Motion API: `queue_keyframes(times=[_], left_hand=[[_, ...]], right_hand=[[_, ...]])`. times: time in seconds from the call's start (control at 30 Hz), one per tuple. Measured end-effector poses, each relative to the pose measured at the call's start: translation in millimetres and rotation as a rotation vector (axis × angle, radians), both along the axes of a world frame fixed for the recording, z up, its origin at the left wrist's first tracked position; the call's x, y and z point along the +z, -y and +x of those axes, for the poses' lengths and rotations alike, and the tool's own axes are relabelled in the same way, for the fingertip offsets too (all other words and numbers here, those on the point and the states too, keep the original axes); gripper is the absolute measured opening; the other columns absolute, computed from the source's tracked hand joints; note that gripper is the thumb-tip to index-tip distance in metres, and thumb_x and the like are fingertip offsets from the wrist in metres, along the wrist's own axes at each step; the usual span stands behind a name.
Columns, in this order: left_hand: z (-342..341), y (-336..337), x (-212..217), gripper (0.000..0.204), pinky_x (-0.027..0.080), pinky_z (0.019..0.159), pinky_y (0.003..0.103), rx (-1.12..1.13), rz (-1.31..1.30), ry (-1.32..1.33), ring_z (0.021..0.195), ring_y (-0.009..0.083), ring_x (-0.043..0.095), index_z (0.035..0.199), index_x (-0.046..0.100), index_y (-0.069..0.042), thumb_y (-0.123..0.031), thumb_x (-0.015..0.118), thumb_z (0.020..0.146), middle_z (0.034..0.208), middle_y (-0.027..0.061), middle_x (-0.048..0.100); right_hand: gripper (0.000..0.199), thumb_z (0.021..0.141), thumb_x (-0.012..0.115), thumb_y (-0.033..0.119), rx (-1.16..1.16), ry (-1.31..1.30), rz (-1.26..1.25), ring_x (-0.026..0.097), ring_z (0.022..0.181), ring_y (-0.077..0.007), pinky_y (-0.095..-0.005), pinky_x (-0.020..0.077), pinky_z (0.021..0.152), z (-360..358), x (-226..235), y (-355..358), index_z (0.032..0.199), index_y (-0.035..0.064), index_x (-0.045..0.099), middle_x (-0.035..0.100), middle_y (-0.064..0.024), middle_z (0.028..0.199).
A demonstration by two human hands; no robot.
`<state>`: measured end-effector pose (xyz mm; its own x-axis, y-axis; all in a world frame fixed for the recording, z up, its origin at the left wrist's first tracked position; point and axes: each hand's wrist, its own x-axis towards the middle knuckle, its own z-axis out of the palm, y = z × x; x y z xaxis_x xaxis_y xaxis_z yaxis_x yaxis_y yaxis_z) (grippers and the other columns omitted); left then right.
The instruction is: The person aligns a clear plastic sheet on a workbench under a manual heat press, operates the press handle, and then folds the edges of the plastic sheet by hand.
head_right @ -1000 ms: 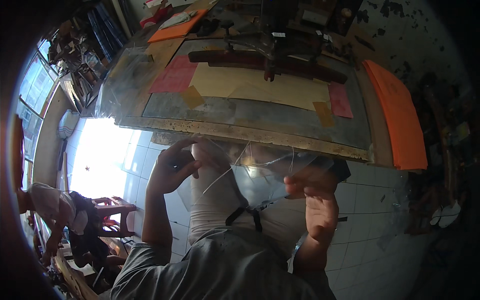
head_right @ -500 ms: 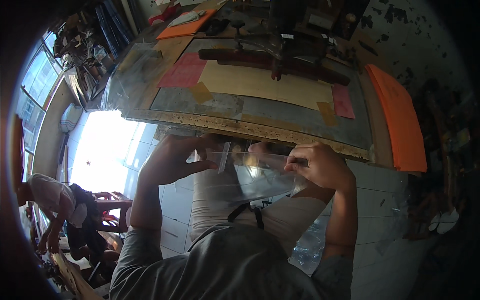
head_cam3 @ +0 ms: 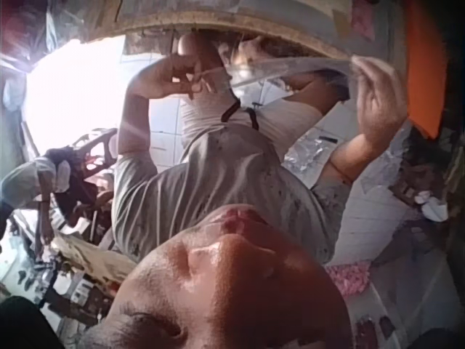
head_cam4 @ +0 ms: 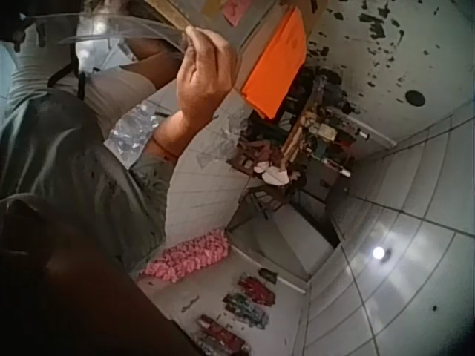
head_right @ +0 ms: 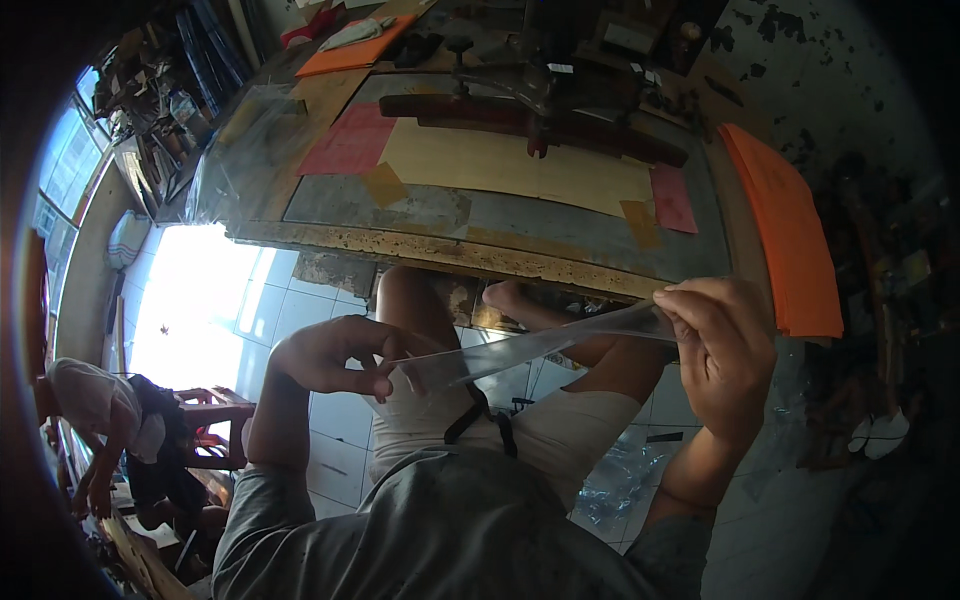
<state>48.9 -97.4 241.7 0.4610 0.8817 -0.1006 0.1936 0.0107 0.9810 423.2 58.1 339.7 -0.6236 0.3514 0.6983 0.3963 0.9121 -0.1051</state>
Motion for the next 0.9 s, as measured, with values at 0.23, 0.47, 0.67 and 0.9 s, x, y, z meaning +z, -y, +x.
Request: queue_keyframes(times=[0.23, 0.47, 0.67, 0.9], left_hand=[[74, 0, -96, 0.089, 0.032, 0.118, 0.038, -0.462, -0.273, 0.744, 0.138, 0.0274, 0.047, 0.143, 0.048, 0.005, -0.069, 0.016, 0.106, 0.153, 0.0137, 0.046], [82, 1, -88, 0.07, 0.043, 0.106, 0.037, -0.681, -0.313, 0.666, 0.118, 0.0228, 0.061, 0.137, 0.055, 0.004, -0.053, 0.023, 0.112, 0.121, 0.0158, 0.07], [24, 20, -36, 0.016, 0.052, 0.079, 0.029, -0.016, -0.235, 0.575, 0.087, 0.013, 0.069, 0.097, 0.065, 0.0, -0.013, 0.075, 0.097, 0.098, 0.0077, 0.075], [-12, 37, 14, 0.015, 0.058, 0.073, 0.032, 0.457, 0.371, -0.166, 0.081, 0.0206, 0.077, 0.087, 0.074, -0.001, -0.011, 0.085, 0.085, 0.086, 0.0081, 0.078]], right_hand=[[0.02, 0.084, 0.081, 0.008, 0.012, -0.011, 0.276, 0.071, 0.087, -0.019, -0.0353, 0.0512, 0.077, -28, 15, 25, 0.102, 0.0132, 0.076, 0.072, -0.0006, 0.096], [0.015, 0.087, 0.078, 0.006, 0.012, 0.003, 0.388, 0.073, 0.085, -0.0208, -0.0346, 0.0518, 0.074, -23, 22, 26, 0.1, 0.0119, 0.074, 0.072, -0.0032, 0.097], [0.012, 0.088, 0.077, 0.002, -0.011, -0.036, 0.468, 0.074, 0.082, -0.0225, -0.0351, 0.0516, 0.069, 6, 21, 28, 0.097, 0.009, 0.072, 0.072, -0.0055, 0.093], [0.016, 0.085, 0.077, -0.005, -0.126, 0.061, 0.474, 0.072, 0.084, -0.0248, -0.0373, 0.0554, 0.071, 38, 10, 7, 0.098, 0.0028, 0.073, 0.072, -0.0087, 0.092]])
